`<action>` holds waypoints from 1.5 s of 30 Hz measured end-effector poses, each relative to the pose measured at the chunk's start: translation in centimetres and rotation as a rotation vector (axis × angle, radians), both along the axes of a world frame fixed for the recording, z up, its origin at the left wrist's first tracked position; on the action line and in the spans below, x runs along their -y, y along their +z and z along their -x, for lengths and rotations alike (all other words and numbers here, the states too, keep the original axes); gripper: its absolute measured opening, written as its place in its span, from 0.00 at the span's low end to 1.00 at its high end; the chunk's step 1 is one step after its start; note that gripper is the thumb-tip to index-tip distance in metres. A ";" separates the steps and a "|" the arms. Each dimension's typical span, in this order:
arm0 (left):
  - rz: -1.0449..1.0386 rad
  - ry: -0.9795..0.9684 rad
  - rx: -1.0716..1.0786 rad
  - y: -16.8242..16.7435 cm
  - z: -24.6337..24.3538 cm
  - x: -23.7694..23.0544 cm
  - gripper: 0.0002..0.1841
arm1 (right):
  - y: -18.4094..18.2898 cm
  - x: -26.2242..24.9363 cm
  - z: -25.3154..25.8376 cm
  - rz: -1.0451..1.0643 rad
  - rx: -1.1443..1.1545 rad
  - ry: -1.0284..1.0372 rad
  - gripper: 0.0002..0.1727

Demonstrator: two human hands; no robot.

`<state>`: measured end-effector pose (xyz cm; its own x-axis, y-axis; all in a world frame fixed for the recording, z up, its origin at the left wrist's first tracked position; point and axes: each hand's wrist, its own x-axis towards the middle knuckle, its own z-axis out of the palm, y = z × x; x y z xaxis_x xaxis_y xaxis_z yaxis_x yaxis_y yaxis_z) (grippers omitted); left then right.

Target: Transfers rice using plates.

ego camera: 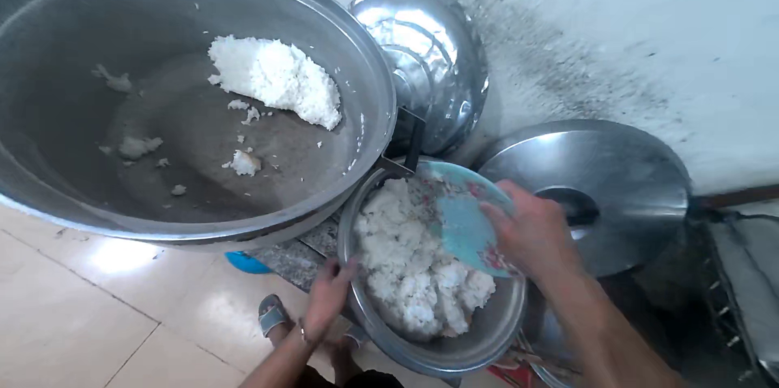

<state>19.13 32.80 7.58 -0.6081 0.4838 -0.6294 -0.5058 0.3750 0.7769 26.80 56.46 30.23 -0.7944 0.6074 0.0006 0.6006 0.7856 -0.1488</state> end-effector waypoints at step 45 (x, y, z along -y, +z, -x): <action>0.139 -0.146 0.002 0.7 4.3 -1.0 0.28 | -8.5 3.1 6.0 0.213 0.090 -0.002 0.22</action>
